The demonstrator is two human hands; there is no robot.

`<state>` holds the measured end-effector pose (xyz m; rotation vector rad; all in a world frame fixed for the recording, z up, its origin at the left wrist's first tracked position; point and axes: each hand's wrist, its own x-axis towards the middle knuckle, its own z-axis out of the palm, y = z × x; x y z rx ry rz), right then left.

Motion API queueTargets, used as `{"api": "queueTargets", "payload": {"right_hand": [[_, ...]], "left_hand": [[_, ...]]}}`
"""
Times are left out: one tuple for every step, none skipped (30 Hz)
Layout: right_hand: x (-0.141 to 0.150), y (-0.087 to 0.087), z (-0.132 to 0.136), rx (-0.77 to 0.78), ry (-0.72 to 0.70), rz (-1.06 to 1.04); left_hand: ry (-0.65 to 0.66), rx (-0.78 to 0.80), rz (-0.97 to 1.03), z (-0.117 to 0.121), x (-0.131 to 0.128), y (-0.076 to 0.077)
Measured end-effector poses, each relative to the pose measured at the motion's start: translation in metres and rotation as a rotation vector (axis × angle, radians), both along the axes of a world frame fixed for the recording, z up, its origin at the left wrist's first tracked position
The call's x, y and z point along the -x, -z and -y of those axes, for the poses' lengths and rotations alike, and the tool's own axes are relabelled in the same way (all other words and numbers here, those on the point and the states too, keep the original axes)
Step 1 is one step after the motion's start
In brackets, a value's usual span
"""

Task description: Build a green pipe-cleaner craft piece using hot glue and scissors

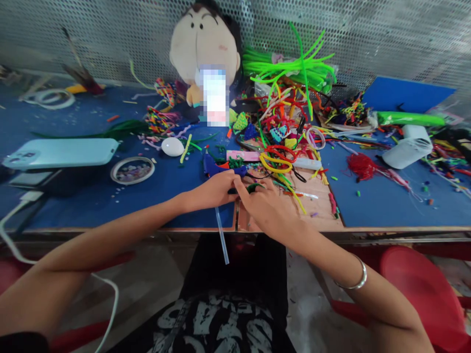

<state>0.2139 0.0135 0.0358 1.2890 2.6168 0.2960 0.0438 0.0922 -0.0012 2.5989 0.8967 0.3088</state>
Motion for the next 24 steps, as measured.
{"api": "queueTargets", "payload": {"right_hand": [[0.0,-0.001,-0.001,-0.025,-0.019,0.027],[0.0,-0.001,-0.002,-0.052,-0.041,0.044],[0.0,-0.001,-0.003,-0.073,-0.065,0.049],[-0.001,-0.001,-0.004,-0.085,-0.087,0.04],[-0.001,0.0,-0.006,-0.088,-0.103,0.024],[-0.001,0.001,-0.007,-0.085,-0.113,0.006],[-0.001,0.002,-0.008,-0.077,-0.122,-0.005],[0.0,0.003,-0.008,-0.072,-0.13,-0.008],[0.001,0.003,-0.009,-0.077,-0.136,-0.001],[0.002,0.004,-0.009,-0.093,-0.139,0.012],[0.003,0.004,-0.008,-0.113,-0.14,0.026],[0.004,0.004,-0.008,-0.129,-0.143,0.036],[0.005,0.004,-0.007,-0.139,-0.146,0.04],[0.005,0.005,-0.007,-0.144,-0.154,0.039],[0.006,0.005,-0.006,-0.145,-0.168,0.033],[0.006,0.007,-0.006,-0.15,-0.188,0.024],[0.006,0.008,-0.005,-0.159,-0.21,0.017],[0.006,0.01,-0.005,-0.175,-0.231,0.01],[0.006,0.012,-0.004,-0.195,-0.247,0.005],[0.006,0.014,-0.004,-0.215,-0.261,0.001],[0.007,0.016,-0.004,-0.233,-0.271,-0.002],[0.007,0.017,-0.004,-0.246,-0.276,-0.005],[0.008,0.019,-0.004,-0.252,-0.28,-0.007],[0.009,0.02,-0.004,-0.249,-0.285,-0.008]], "left_hand": [[-0.022,0.009,0.002,0.0,0.001,0.0],[-0.039,0.011,0.004,-0.001,0.001,-0.001],[-0.049,0.008,0.009,-0.001,0.002,-0.001],[-0.052,0.001,0.015,-0.001,0.002,-0.001],[-0.049,-0.009,0.021,-0.001,0.002,-0.002],[-0.047,-0.02,0.025,-0.001,0.003,-0.002],[-0.045,-0.031,0.025,-0.001,0.003,-0.002],[-0.044,-0.039,0.022,-0.001,0.003,-0.002],[-0.042,-0.04,0.017,-0.001,0.003,-0.002],[-0.04,-0.032,0.01,-0.001,0.004,-0.003],[-0.04,-0.016,0.003,0.0,0.004,-0.003],[-0.043,0.005,-0.006,0.0,0.004,-0.004],[-0.05,0.028,-0.019,0.001,0.004,-0.004],[-0.062,0.047,-0.035,0.002,0.004,-0.006],[-0.071,0.065,-0.051,0.003,0.004,-0.007],[-0.071,0.079,-0.066,0.005,0.004,-0.008],[-0.065,0.088,-0.077,0.006,0.005,-0.01],[-0.051,0.093,-0.088,0.007,0.005,-0.012],[-0.031,0.096,-0.103,0.007,0.006,-0.014],[-0.009,0.094,-0.121,0.007,0.007,-0.016],[0.014,0.089,-0.139,0.007,0.009,-0.017],[0.032,0.081,-0.156,0.005,0.01,-0.018],[0.048,0.074,-0.164,0.004,0.011,-0.019],[0.055,0.065,-0.164,0.002,0.012,-0.019]]}}
